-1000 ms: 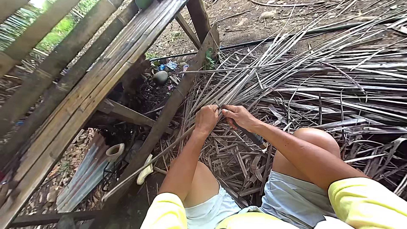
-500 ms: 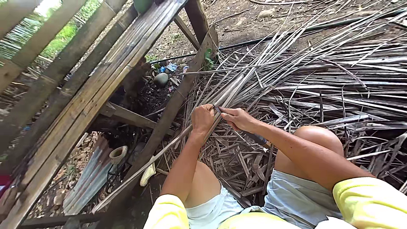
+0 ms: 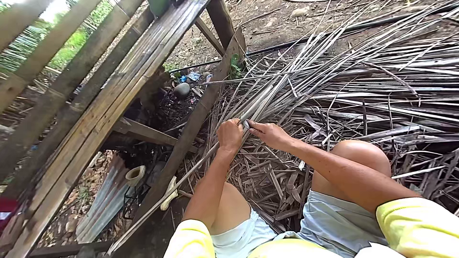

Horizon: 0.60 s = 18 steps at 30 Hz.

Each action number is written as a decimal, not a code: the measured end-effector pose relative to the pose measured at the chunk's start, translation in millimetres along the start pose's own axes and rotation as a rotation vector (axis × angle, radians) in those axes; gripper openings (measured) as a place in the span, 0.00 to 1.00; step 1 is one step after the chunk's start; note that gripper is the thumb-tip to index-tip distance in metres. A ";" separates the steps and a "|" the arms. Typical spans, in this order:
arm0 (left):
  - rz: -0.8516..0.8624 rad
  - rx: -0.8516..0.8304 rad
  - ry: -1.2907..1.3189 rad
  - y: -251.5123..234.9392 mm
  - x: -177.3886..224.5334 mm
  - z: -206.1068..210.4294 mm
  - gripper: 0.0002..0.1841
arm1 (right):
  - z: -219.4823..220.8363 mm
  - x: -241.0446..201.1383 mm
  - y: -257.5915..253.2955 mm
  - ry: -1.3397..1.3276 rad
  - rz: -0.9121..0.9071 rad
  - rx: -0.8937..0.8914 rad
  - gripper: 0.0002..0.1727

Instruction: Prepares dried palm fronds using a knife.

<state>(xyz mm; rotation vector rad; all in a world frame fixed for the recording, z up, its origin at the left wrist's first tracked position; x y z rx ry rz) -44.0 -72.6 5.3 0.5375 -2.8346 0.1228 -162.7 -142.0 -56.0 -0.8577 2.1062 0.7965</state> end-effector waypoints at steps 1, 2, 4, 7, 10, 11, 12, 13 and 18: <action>0.014 -0.010 -0.021 0.1 0.8 2.3 0.12 | 0.9 0.3 0.9 0.036 0.010 0.013 0.29; 0.034 -0.028 -0.051 0.4 2.7 5.6 0.12 | 1.3 0.8 1.0 0.054 0.030 0.023 0.29; 0.077 -0.068 -0.105 2.4 11.0 12.0 0.12 | -2.0 4.6 -4.7 0.021 0.089 0.044 0.29; 0.076 -0.125 -0.110 5.4 18.5 14.9 0.13 | -15.9 25.4 -26.2 -0.157 0.159 0.107 0.28; 0.095 -0.078 -0.032 5.7 8.8 8.8 0.12 | -44.9 53.3 -44.7 -0.311 0.231 0.210 0.28; 0.087 -0.079 -0.013 6.4 6.0 6.0 0.12 | -57.9 65.0 -49.4 -0.344 0.263 0.263 0.28; 0.074 -0.076 -0.001 7.6 3.2 3.2 0.12 | -71.8 77.5 -52.0 -0.375 0.291 0.333 0.27; 0.055 -0.070 0.009 9.0 0.0 0.0 0.12 | -85.2 89.1 -52.0 -0.411 0.319 0.417 0.27; -0.038 -0.083 0.083 2.9 -17.0 -3.4 0.16 | -91.1 65.5 -16.6 -0.589 0.232 0.426 0.27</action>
Point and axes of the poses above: each hand's wrist, its own y-axis away from the middle knuckle, its own z-axis out of the palm, x = y × z, the point moved 5 cm from there along -y, towards the middle knuckle, and after that the axes turned 12 degrees about z, right-handed, at the moved point
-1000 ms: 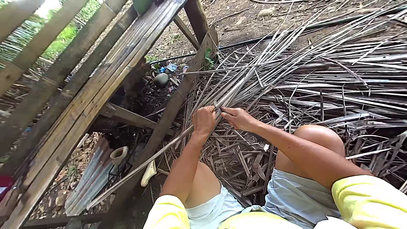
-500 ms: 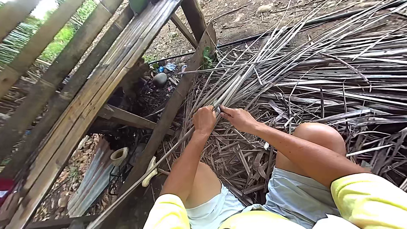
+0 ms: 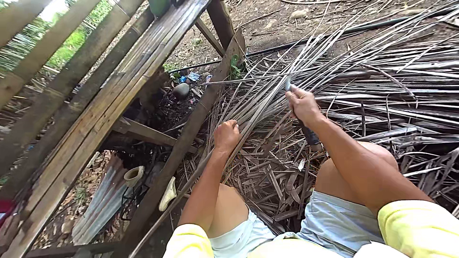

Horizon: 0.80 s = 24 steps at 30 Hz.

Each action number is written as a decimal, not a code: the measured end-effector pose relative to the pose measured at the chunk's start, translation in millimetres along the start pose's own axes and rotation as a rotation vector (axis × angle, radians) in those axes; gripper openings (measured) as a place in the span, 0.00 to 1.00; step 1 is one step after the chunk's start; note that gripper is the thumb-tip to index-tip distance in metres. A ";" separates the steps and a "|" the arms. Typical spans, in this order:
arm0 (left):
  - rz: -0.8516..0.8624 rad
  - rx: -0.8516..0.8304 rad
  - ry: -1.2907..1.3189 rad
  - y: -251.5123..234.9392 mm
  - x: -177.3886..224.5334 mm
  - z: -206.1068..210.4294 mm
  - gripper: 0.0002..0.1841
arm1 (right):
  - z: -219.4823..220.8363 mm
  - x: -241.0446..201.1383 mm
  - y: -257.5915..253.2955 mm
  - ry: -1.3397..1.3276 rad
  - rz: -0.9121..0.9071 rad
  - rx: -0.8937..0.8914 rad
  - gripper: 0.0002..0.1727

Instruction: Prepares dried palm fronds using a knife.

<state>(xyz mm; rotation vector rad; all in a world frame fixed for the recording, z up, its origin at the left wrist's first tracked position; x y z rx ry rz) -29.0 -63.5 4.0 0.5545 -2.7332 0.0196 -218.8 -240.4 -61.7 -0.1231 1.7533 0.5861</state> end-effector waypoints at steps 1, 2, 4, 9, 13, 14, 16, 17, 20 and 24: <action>-0.002 -0.011 0.009 -2.6 -1.2 2.4 0.16 | 14.6 -2.2 15.4 -0.029 -0.033 -0.119 0.26; -0.005 -0.020 0.011 -4.8 -1.4 5.1 0.17 | 30.1 -1.8 29.3 -0.051 -0.043 -0.234 0.26; -0.004 -0.029 0.028 -8.1 -0.6 11.3 0.16 | 57.6 4.1 48.3 -0.042 -0.046 -0.420 0.25; 0.033 -0.044 0.123 -10.9 6.5 20.4 0.15 | 90.1 17.0 54.3 -0.014 -0.017 -0.587 0.30; 0.080 -0.074 0.173 -11.0 7.5 21.2 0.14 | 88.3 17.7 46.3 -0.007 -0.016 -0.527 0.28; 0.084 -0.085 0.184 -10.2 7.9 20.3 0.14 | 84.6 16.6 43.5 -0.022 -0.004 -0.502 0.28; 0.084 -0.097 0.204 -7.5 8.0 17.9 0.13 | 74.0 15.0 35.1 -0.102 0.049 -0.456 0.28; 0.087 -0.105 0.216 -6.0 7.2 16.6 0.13 | 67.2 14.1 30.0 -0.154 0.080 -0.438 0.28; 0.118 -0.124 0.271 -1.6 5.2 10.9 0.12 | 44.3 11.1 13.7 -0.271 0.151 -0.360 0.28; 0.113 -0.142 0.293 4.2 2.8 0.9 0.11 | 11.1 12.6 -12.9 -0.355 0.124 -0.164 0.26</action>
Point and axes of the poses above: each hand's wrist, its own y-axis away from the middle knuckle, its own z-axis out of the palm, x = y × z, the point moved 5 cm from there along -y, towards the middle knuckle, and after that the axes turned 12 degrees about z, right-handed, at the moved point
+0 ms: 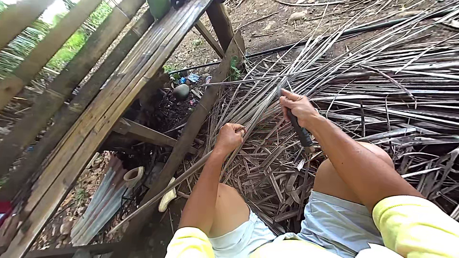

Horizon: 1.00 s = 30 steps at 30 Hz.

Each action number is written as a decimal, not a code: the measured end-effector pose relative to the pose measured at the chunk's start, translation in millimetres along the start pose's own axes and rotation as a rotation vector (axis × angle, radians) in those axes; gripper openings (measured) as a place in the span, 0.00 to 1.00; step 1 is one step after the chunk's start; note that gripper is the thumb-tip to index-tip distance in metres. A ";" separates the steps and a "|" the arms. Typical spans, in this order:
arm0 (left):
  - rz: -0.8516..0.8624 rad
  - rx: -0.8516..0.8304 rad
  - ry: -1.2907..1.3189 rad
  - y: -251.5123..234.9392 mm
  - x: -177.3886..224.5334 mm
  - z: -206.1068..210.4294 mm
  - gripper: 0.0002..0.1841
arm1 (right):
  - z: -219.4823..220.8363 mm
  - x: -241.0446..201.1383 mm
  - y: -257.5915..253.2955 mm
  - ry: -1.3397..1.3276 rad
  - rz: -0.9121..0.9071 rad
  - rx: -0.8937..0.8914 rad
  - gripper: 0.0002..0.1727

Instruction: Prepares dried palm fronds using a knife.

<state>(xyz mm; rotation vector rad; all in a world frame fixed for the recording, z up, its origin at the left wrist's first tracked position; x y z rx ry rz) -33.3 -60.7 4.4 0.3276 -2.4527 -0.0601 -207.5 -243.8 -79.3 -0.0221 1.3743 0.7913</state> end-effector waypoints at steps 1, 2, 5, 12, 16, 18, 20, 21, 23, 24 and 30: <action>-0.010 -0.002 -0.022 2.6 -2.3 -1.7 0.11 | -10.6 -4.1 -3.1 -0.025 -0.015 0.067 0.25; -0.016 0.007 -0.066 4.8 -5.0 -3.1 0.12 | -18.5 -8.5 -4.3 -0.040 -0.031 0.122 0.26; -0.041 0.006 -0.287 5.8 -4.1 -2.3 0.16 | -4.2 -14.9 17.2 0.052 -0.081 0.081 0.28; 0.094 0.079 -0.635 5.3 17.8 27.3 0.12 | 77.2 47.8 69.8 0.324 0.011 -0.401 0.28; 0.207 0.156 -0.701 13.3 26.3 35.4 0.07 | 80.7 56.0 51.0 0.296 0.038 -0.396 0.28; 0.215 0.161 -0.742 12.5 28.8 36.4 0.07 | 77.5 48.4 41.7 0.274 0.057 -0.348 0.28; 0.228 0.178 -0.767 12.7 30.4 35.9 0.08 | 67.0 40.0 33.3 0.192 0.108 -0.276 0.28; 0.246 0.196 -0.775 13.0 30.9 35.8 0.08 | 60.1 35.9 29.2 0.139 0.136 -0.252 0.28; 0.306 0.239 -0.785 13.4 32.3 35.9 0.08 | 48.2 28.3 23.1 0.067 0.154 -0.227 0.28; 0.329 0.254 -0.786 13.0 33.1 35.8 0.08 | 44.4 25.5 20.9 0.053 0.152 -0.220 0.27; 0.342 0.296 -0.769 16.1 34.3 29.6 0.09 | 13.1 13.5 1.1 0.002 0.112 -0.082 0.27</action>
Point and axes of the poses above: each hand's wrist, its own y-axis away from the middle knuckle, its own z-axis out of the palm, x = y × z, the point moved 5 cm from there along -y, towards the middle knuckle, and after that the axes turned 12 degrees about z, right-handed, at the moved point
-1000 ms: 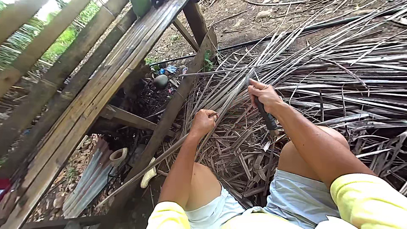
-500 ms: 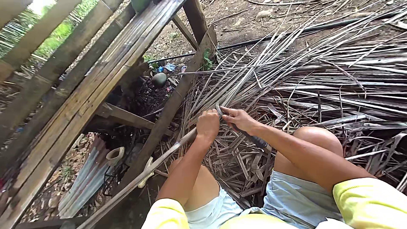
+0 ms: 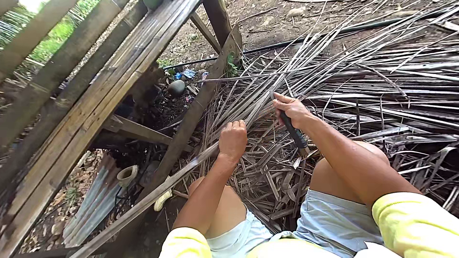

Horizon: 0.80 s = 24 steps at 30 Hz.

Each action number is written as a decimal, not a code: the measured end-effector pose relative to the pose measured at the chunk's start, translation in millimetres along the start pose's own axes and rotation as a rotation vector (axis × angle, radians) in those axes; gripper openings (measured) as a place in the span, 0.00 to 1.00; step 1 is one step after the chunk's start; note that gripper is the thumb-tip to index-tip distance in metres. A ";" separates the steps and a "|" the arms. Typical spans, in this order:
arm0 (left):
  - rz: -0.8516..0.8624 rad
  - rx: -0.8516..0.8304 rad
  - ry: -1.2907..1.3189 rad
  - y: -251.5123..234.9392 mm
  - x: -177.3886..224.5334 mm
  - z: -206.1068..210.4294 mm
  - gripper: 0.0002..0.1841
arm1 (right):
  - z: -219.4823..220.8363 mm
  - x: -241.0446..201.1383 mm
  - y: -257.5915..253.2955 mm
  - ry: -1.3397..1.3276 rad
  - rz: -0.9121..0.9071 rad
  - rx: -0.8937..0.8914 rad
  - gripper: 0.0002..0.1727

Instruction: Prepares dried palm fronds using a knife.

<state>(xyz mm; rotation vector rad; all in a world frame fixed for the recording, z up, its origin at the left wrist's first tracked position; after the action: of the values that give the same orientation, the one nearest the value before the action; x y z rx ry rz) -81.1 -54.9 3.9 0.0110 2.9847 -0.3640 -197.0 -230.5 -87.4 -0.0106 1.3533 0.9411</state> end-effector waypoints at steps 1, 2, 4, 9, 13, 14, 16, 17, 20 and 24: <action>-0.007 0.000 0.006 1.3 -1.9 -2.1 0.09 | -9.9 -5.1 -3.6 -0.013 -0.013 0.042 0.27; -0.020 -0.006 0.015 2.4 -4.8 -4.0 0.10 | -19.8 -10.5 -6.2 -0.030 -0.033 0.090 0.26; -0.086 -0.051 0.039 2.2 -14.5 -4.9 0.11 | -36.8 -19.4 -7.6 -0.091 -0.097 0.205 0.26; -0.355 -0.270 0.156 -2.1 -46.7 -0.7 0.15 | -27.6 -25.0 20.4 -0.124 -0.168 0.206 0.17; -0.223 -0.285 0.371 -10.7 -29.3 12.8 0.17 | 41.3 7.3 48.6 -0.012 -0.001 -0.309 0.20; -0.170 -0.286 0.403 -12.8 -23.8 16.5 0.17 | 52.2 15.9 49.6 -0.033 0.031 -0.358 0.20; -0.153 -0.278 0.499 -15.2 -23.6 20.2 0.18 | 56.9 24.0 44.2 -0.100 0.075 -0.337 0.19; -0.186 -0.280 0.581 -15.5 -29.4 21.3 0.26 | 53.8 23.0 40.4 -0.122 0.073 -0.315 0.19; -0.363 -0.341 0.866 -9.4 -52.0 23.5 0.59 | 39.2 13.3 30.8 -0.151 0.023 -0.246 0.20; -0.509 -0.437 1.099 8.5 -74.2 17.3 0.37 | 20.1 3.6 19.5 -0.217 -0.022 -0.202 0.20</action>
<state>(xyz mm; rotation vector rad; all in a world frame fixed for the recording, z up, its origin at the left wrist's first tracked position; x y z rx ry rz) -5.1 -50.1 -4.8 -0.8696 4.0314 0.4311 -192.1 -205.5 -75.2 -0.0750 1.0530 1.0265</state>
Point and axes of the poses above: each hand's wrist, its own y-axis away from the middle knuckle, its own z-axis out of the palm, x = y × z, the point moved 5 cm from there along -y, towards the middle knuckle, and after that the axes turned 12 degrees about z, right-handed, at the moved point
